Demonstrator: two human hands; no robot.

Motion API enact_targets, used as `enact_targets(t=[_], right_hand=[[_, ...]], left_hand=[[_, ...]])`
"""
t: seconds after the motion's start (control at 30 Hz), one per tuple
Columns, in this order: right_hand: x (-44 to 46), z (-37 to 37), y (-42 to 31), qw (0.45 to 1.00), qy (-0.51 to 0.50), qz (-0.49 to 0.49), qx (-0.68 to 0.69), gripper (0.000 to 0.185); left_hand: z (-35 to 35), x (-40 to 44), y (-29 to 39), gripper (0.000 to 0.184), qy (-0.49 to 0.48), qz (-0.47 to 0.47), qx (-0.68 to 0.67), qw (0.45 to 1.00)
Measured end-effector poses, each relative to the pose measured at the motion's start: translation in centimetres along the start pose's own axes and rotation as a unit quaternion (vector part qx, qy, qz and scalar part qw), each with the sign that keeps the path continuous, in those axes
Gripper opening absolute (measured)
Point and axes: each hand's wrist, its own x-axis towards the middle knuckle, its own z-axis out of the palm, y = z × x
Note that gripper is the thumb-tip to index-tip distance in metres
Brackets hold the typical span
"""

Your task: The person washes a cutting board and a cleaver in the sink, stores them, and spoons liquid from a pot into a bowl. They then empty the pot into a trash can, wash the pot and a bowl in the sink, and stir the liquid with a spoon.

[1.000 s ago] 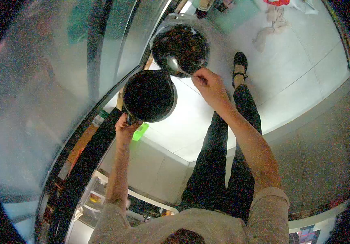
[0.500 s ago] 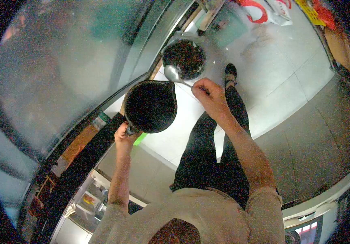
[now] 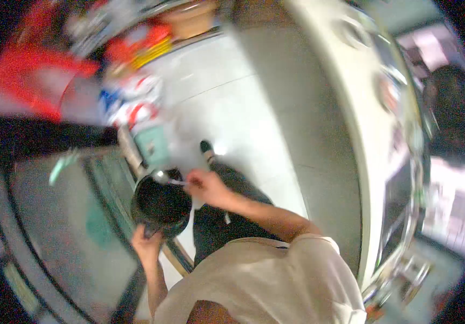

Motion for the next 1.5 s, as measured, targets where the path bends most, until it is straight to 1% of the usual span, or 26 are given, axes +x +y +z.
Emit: enact_targets(t=[0.03,0.07,0.1,0.17,0.27,0.3,0.4,0.43,0.5,0.53,0.57,0.6,0.63,0.67,0.7,0.73,0.77,0.83,0.9,0.93,1.0,1.07,1.17,1.27,1.37,1.5], right_hand=[[-2.2,-0.8,-0.5,0.999,0.04,-0.012,0.033,0.01],[-3.7,-4.9,-1.5,0.995,0.08,0.0,0.066,0.011],[-6.0,-5.0,-2.3,0.989,0.108,0.008,0.105,0.011],[-10.5,-9.0,-3.8,0.97,0.219,-0.019,0.107,0.011],[-17.1,-15.4,-6.3,0.914,0.387,-0.044,0.112,0.01],[-21.2,-17.5,-5.5,0.888,0.44,-0.054,0.119,0.01],[-29.2,-24.2,-4.2,0.766,0.62,-0.136,0.106,0.008],[-32.6,-26.7,-3.0,0.722,0.662,-0.169,0.113,0.008],[-39.7,-31.5,-3.0,0.638,0.715,-0.176,0.224,0.009],[-44.2,-34.2,-1.5,0.605,0.75,-0.146,0.226,0.008],[-48.4,-36.5,-0.5,0.581,0.763,-0.155,0.239,0.008],[-51.9,-38.6,1.2,0.542,0.802,-0.129,0.217,0.007],[-55.7,-40.6,3.5,0.524,0.822,-0.11,0.195,0.007],[-59.8,-42.8,5.3,0.506,0.832,-0.109,0.198,0.008],[-63.5,-44.6,7.5,0.495,0.853,-0.065,0.154,0.009],[-66.5,-46.1,8.2,0.482,0.856,-0.061,0.174,0.008],[-69.6,-48.3,9.9,0.463,0.88,-0.004,0.103,0.011],[-74.0,-52.7,12.2,0.436,0.897,-0.045,0.061,0.015],[-78.0,-57.7,13.6,0.407,0.913,-0.014,0.019,0.016],[-80.0,-60.1,15.0,0.437,0.898,-0.013,0.054,0.021],[-82.1,-64.3,14.7,0.399,0.912,0.096,-0.012,0.03],[-83.0,-67.9,14.0,0.401,0.906,0.134,-0.028,0.037],[-83.9,-74.4,17.5,0.405,0.911,0.003,-0.071,0.039],[-85.8,-74.9,14.5,0.511,0.805,0.277,-0.117,0.045],[-85.2,-75.5,14.9,0.467,0.792,0.344,-0.193,0.045],[-86.4,-77.4,18.3,0.434,0.815,0.365,-0.115,0.048]], left_hand=[[0.6,-0.1,1.6,0.017,-0.028,0.047,0.036,0.998],[3.6,0.6,2.2,0.019,-0.068,0.097,0.041,0.992],[3.8,-0.2,4.9,0.02,-0.101,0.123,0.05,0.986],[6.3,-0.7,9.0,0.018,-0.175,0.146,0.025,0.973],[10.7,-2.8,16.8,0.016,-0.287,0.104,-0.077,0.949],[13.2,-6.1,18.5,0.016,-0.293,0.111,-0.101,0.944],[17.7,-10.8,24.1,0.015,-0.385,0.104,-0.15,0.905],[20.2,-14.0,26.1,0.013,-0.378,0.121,-0.18,0.9],[25.2,-18.2,29.0,0.013,-0.412,0.147,-0.217,0.872],[27.9,-20.4,29.9,0.027,-0.448,0.168,-0.216,0.851],[30.3,-23.0,31.8,0.027,-0.456,0.172,-0.226,0.843],[32.7,-25.1,32.8,0.028,-0.479,0.172,-0.223,0.831],[35.5,-27.4,33.8,0.029,-0.502,0.172,-0.22,0.819],[38.6,-30.2,34.8,0.029,-0.498,0.168,-0.224,0.821],[41.0,-32.3,35.4,0.029,-0.495,0.163,-0.222,0.824],[43.7,-33.7,35.5,0.03,-0.528,0.152,-0.211,0.809],[46.6,-35.8,35.8,0.032,-0.538,0.141,-0.196,0.808],[50.8,-39.4,36.4,0.031,-0.545,0.147,-0.16,0.81],[55.0,-42.4,36.6,0.031,-0.576,0.155,-0.13,0.792],[56.9,-43.7,36.5,0.031,-0.577,0.167,-0.119,0.791],[60.3,-46.9,36.4,0.026,-0.581,0.181,-0.101,0.787],[63.3,-47.9,35.7,0.02,-0.601,0.183,-0.072,0.774],[67.3,-49.4,34.6,0.017,-0.613,0.18,-0.04,0.768],[71.1,-49.7,33.2,0.017,-0.639,0.194,-0.02,0.744],[73.5,-50.3,31.9,0.019,-0.66,0.172,-0.004,0.731],[75.7,-50.7,30.3,0.016,-0.666,0.155,0.008,0.73]])
